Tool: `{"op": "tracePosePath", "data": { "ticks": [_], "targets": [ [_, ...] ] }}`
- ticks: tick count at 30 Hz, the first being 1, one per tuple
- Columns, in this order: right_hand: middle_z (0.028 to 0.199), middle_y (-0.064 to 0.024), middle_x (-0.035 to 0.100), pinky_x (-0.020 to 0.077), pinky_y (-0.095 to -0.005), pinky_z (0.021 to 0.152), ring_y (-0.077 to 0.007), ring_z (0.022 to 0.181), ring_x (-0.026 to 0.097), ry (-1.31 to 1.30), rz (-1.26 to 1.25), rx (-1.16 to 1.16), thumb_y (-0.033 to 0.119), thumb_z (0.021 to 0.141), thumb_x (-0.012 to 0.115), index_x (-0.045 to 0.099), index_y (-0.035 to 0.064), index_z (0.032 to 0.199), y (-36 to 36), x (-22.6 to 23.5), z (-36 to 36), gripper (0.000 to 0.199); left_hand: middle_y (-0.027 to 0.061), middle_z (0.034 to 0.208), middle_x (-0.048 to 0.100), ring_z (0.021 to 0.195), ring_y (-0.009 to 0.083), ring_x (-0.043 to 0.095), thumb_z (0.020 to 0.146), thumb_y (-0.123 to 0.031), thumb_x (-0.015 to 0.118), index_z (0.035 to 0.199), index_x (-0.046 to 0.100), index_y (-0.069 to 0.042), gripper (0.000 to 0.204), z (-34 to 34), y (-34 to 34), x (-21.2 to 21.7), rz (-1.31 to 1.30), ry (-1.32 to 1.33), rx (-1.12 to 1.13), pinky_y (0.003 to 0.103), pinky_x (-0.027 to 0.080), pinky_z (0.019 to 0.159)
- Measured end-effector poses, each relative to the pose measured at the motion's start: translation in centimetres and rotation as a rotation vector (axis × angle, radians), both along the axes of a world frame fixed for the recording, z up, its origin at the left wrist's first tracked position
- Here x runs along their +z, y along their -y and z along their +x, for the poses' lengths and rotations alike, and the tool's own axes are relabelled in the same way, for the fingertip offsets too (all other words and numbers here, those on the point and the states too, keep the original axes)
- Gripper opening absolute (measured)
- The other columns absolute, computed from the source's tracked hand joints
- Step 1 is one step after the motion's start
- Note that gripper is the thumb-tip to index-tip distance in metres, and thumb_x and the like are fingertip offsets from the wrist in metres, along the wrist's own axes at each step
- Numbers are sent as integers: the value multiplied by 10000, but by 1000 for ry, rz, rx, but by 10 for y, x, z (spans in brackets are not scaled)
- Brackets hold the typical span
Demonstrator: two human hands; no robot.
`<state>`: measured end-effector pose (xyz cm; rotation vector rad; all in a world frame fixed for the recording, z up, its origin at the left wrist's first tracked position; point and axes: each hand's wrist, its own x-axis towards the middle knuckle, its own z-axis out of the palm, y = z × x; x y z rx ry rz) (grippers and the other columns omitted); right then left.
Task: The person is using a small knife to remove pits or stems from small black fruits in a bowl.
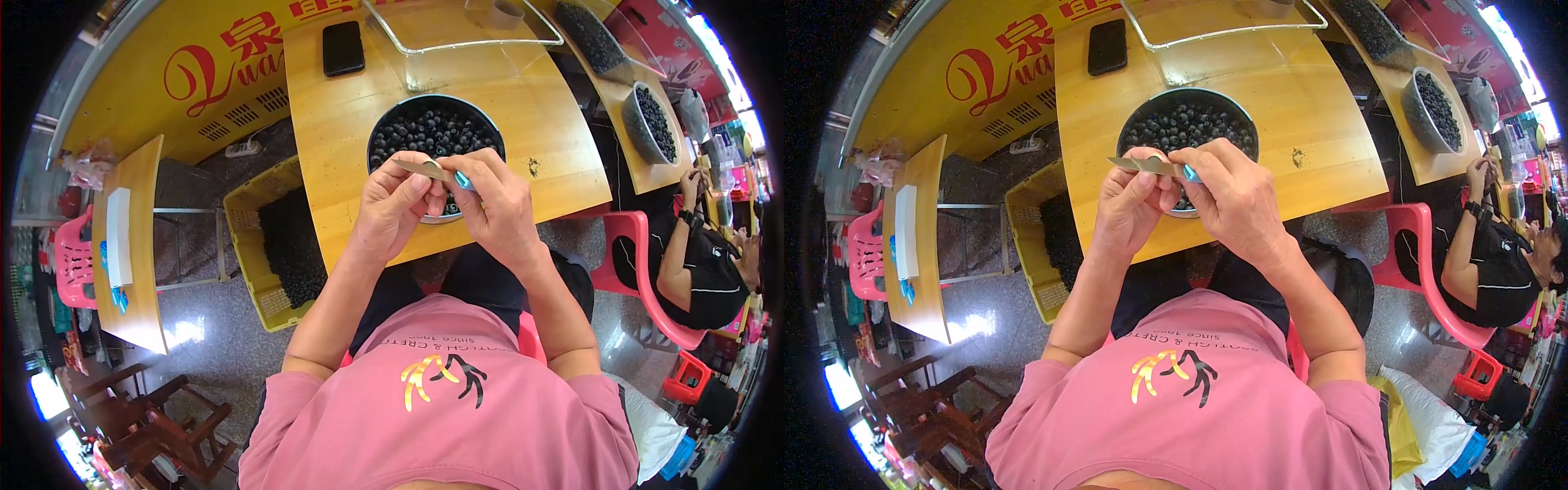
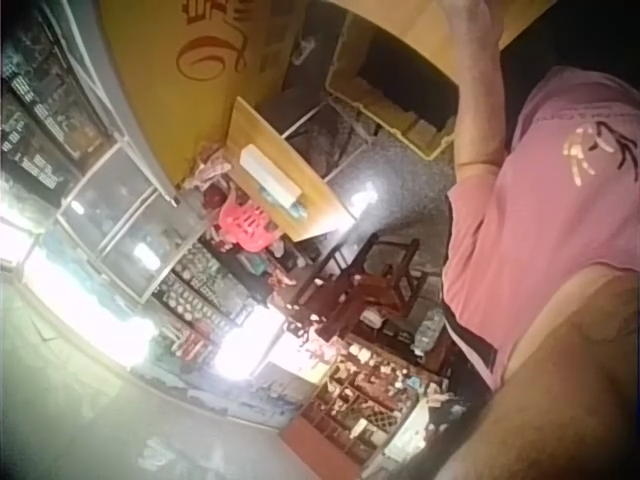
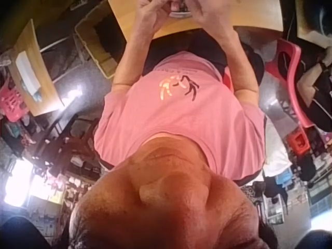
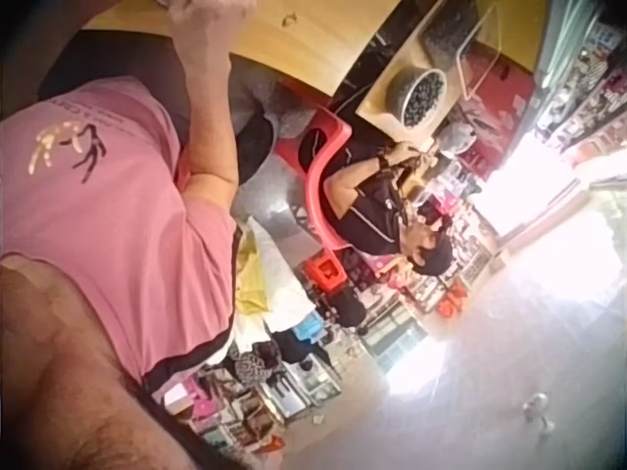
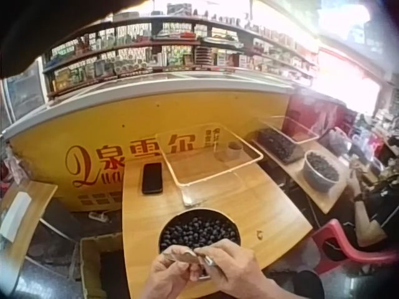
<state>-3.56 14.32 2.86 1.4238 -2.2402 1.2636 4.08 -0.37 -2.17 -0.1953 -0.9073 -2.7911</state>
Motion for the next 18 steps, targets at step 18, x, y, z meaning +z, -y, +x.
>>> {"op": "tracePosePath", "data": {
  "ticks": [18],
  "targets": [
    [791, -122, 587, 436, -290, 583, -202, 649, 558, 144, 62, -324, 97, 915, 610, 658, 16, 1045, -33, -9, -39, 160, 59, 896, 598, 750, 119, 568, 847, -60, 663, 984, 589, -5, 165, 93, 105, -6, -702, 430, 547, 244, 473, 707]
  ]
}}
